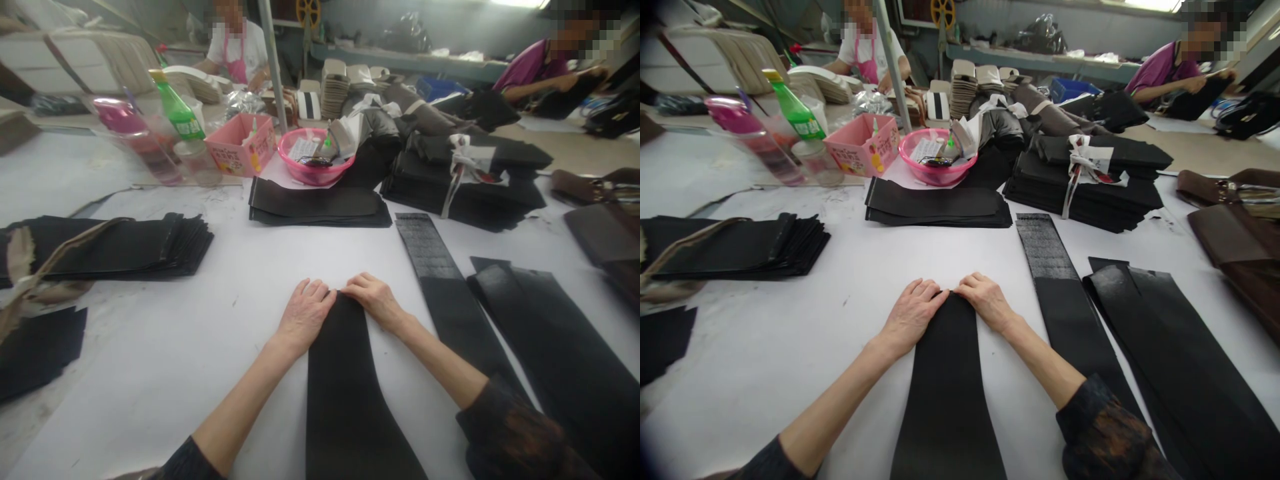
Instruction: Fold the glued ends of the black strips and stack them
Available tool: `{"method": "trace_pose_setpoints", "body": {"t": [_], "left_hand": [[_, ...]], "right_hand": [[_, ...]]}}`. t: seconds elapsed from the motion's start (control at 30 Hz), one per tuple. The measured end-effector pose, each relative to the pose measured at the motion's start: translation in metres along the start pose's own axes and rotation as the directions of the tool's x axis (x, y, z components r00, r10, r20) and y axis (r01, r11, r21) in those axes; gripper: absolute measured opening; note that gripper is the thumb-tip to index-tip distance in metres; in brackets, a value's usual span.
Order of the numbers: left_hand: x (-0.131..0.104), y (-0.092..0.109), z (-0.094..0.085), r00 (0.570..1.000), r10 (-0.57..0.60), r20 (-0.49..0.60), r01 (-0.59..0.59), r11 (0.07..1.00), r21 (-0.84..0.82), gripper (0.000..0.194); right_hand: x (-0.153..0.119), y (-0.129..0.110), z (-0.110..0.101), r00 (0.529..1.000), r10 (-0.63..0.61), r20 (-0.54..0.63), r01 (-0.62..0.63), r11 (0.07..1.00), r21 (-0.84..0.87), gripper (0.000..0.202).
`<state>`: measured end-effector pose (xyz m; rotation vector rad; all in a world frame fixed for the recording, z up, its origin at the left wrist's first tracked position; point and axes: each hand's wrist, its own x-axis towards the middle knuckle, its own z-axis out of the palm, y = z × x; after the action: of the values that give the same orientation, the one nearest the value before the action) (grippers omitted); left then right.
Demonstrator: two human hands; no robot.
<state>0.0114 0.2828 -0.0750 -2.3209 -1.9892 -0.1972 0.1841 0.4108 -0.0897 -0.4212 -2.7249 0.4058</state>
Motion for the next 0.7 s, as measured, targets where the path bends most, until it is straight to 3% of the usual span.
{"method": "trace_pose_setpoints", "body": {"t": [0.33,0.7], "left_hand": [[0.003,0.003,-0.001,0.999,0.012,0.037,-0.012,1.000,0.017,0.033],[0.002,0.005,-0.002,1.000,0.013,0.029,-0.014,0.999,0.045,0.036]], "right_hand": [[-0.005,-0.003,0.003,0.999,-0.033,0.041,0.038,0.992,-0.121,0.023],[-0.009,0.009,-0.011,1.000,-0.007,0.021,0.008,0.998,-0.057,0.018]]}}
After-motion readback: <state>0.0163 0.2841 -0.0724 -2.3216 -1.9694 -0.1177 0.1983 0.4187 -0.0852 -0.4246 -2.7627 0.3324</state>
